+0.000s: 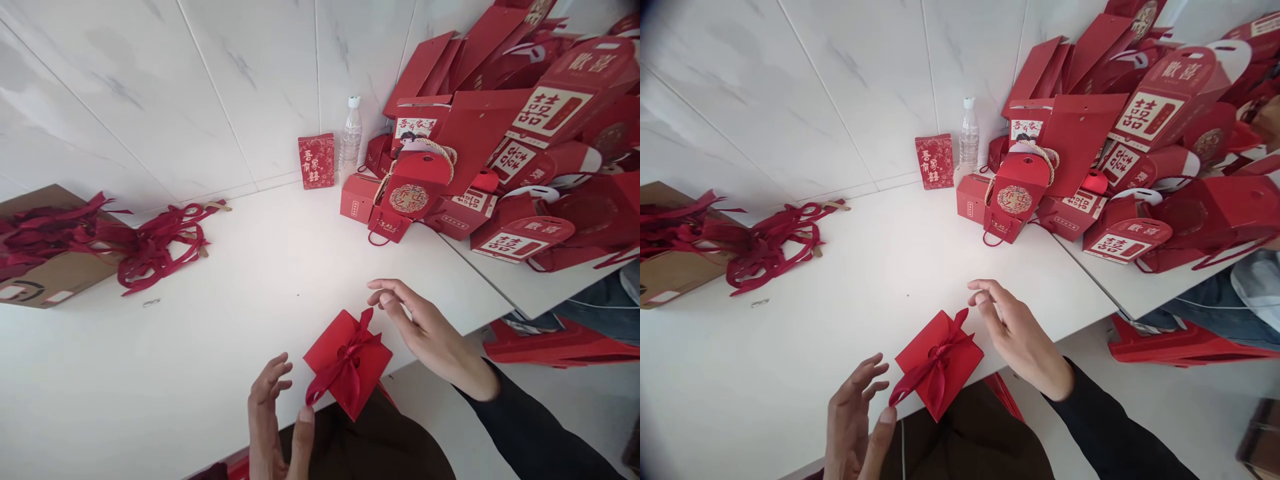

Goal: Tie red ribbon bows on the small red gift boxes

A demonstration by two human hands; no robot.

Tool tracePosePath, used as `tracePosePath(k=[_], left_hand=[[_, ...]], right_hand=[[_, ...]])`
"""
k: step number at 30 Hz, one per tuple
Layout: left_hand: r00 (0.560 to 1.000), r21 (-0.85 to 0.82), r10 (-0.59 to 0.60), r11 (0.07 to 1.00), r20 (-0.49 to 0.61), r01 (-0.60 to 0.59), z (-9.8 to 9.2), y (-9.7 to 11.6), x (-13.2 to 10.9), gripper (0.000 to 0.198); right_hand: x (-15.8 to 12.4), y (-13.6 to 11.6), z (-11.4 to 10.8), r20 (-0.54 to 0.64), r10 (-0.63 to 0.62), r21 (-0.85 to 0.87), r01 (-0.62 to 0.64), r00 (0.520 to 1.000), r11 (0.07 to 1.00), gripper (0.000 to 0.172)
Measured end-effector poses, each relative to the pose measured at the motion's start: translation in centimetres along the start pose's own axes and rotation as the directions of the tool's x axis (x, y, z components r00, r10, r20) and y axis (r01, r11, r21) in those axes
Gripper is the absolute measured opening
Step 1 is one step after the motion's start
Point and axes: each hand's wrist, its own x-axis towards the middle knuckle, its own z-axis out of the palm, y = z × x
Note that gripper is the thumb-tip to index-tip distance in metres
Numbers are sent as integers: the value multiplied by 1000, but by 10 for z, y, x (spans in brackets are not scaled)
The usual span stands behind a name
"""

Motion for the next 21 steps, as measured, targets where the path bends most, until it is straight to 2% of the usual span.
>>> tracePosePath(k=[2,5,8,12,16,19,21], left_hand=[[998,-6,1,1000,65,-1,3,0,0,49],[980,61,-44,998,192,33,14,2,-5,88],[963,105,-143,987,228,122,26,7,-11,112],[961,82,-186,982,203,172,37,14,-16,113],[991,108,-88,991,106,76,42,16,-18,106],[990,105,-112,989,84,103,45,13,-17,104],[986,79,-143,987,84,137,46,13,-15,101]], right_hand=[[-5,3,-1,-15,46,37,-45,999,998,38],[-17,6,1,-18,82,48,-81,996,996,38],[-29,5,5,-62,17,17,-16,998,1000,36],[-31,5,8,0,-104,-31,104,995,994,39],[-24,4,7,27,-125,-35,126,992,991,27],[-19,1,7,60,-159,-59,162,985,985,21],[-17,0,7,25,-152,-57,153,988,987,23]])
